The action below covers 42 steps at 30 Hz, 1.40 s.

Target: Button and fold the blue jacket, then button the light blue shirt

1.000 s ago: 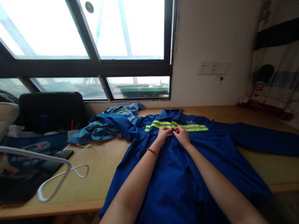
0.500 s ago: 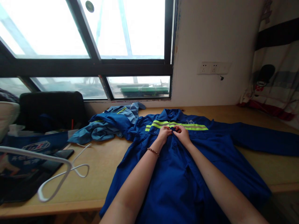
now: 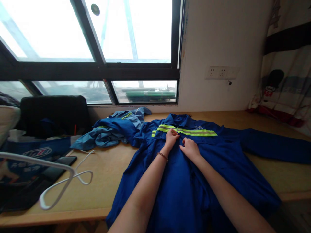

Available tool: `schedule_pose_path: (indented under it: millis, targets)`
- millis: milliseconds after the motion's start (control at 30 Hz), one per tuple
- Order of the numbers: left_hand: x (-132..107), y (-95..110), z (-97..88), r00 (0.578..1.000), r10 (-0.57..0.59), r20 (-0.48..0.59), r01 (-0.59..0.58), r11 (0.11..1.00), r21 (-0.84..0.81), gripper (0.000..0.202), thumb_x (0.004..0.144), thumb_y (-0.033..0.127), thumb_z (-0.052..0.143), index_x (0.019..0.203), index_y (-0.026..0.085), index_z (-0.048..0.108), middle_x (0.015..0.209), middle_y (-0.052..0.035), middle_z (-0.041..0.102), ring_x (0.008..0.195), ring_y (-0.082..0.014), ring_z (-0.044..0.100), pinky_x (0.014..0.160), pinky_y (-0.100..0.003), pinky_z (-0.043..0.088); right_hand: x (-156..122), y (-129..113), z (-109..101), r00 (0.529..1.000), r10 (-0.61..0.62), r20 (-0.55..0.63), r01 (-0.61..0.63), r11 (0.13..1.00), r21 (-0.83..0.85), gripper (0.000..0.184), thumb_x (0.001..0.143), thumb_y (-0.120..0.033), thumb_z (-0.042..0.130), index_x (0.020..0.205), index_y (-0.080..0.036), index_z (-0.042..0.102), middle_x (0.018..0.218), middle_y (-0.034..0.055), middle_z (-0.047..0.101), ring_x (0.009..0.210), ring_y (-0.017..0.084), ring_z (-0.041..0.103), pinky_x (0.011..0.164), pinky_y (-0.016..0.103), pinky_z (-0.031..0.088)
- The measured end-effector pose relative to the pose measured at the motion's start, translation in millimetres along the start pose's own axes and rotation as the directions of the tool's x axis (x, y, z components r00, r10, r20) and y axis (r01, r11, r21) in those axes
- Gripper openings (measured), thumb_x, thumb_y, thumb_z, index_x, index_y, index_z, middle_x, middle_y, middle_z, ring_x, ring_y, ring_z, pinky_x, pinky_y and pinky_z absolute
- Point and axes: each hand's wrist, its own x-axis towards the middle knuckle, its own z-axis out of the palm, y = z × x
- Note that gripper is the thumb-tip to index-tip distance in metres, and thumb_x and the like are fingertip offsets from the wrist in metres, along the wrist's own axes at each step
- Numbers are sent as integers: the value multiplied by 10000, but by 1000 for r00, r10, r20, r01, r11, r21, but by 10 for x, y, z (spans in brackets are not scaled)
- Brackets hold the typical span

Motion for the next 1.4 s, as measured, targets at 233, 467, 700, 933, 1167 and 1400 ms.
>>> schedule_pose_path:
  millis: [233, 467, 700, 933, 1167, 1400]
  targets:
    - [162, 105, 0, 998, 53, -19, -50, 989, 136, 212, 513, 86, 674, 627, 156, 509, 597, 22, 551, 583, -107, 531, 601, -213, 412, -108, 177, 13, 985, 21, 174, -61, 972, 227, 125, 606, -183, 562, 726, -181, 595, 636, 18, 621, 606, 149, 570, 525, 217, 367]
    - [-2, 350, 38, 982, 1, 191, -34, 985, 170, 291, 495, -28, 638, 693, 176, 575, 693, -12, 596, 709, -149, 556, 760, -264, 423, -164, 311, 2, 999, -15, 52, 5, 982, 189, 75, 556, -175, 595, 626, -197, 612, 636, 21, 617, 609, 146, 545, 499, 216, 319]
    - [-571, 593, -112, 942, 92, 324, -235, 869, 436, 197, 601, 118, 650, 778, 203, 646, 805, -46, 609, 773, -186, 541, 780, -255, 379, -90, 330, -143, 937, 185, 297, -332, 741, 583, 76, 591, -200, 598, 542, -168, 548, 454, -17, 507, 425, 93, 454, 424, 200, 315]
    - [-811, 405, -50, 960, 78, 268, -224, 789, 572, 176, 608, 180, 661, 781, 211, 646, 752, -20, 580, 603, -132, 492, 607, -228, 370, -117, 315, -140, 875, 288, 388, -461, 254, 850, 115, 572, -190, 658, 579, -150, 550, 474, -27, 537, 383, 52, 442, 370, 156, 319]
    - [-708, 410, -113, 970, 26, 243, -151, 845, 512, 67, 590, 153, 657, 641, 187, 630, 622, -5, 600, 567, -131, 510, 580, -226, 371, 59, 258, -105, 862, 211, 461, -493, 139, 859, 67, 600, -169, 649, 620, -147, 590, 639, 48, 655, 479, 93, 559, 373, 157, 380]
    - [-715, 461, -158, 898, -318, 305, 320, 946, 43, 127, 597, 190, 685, 647, 119, 593, 590, -52, 628, 536, -154, 601, 561, -265, 471, -4, 385, -18, 899, 115, 422, -434, 108, 895, 144, 583, -237, 686, 661, -147, 606, 657, 49, 669, 515, 125, 591, 464, 215, 464]
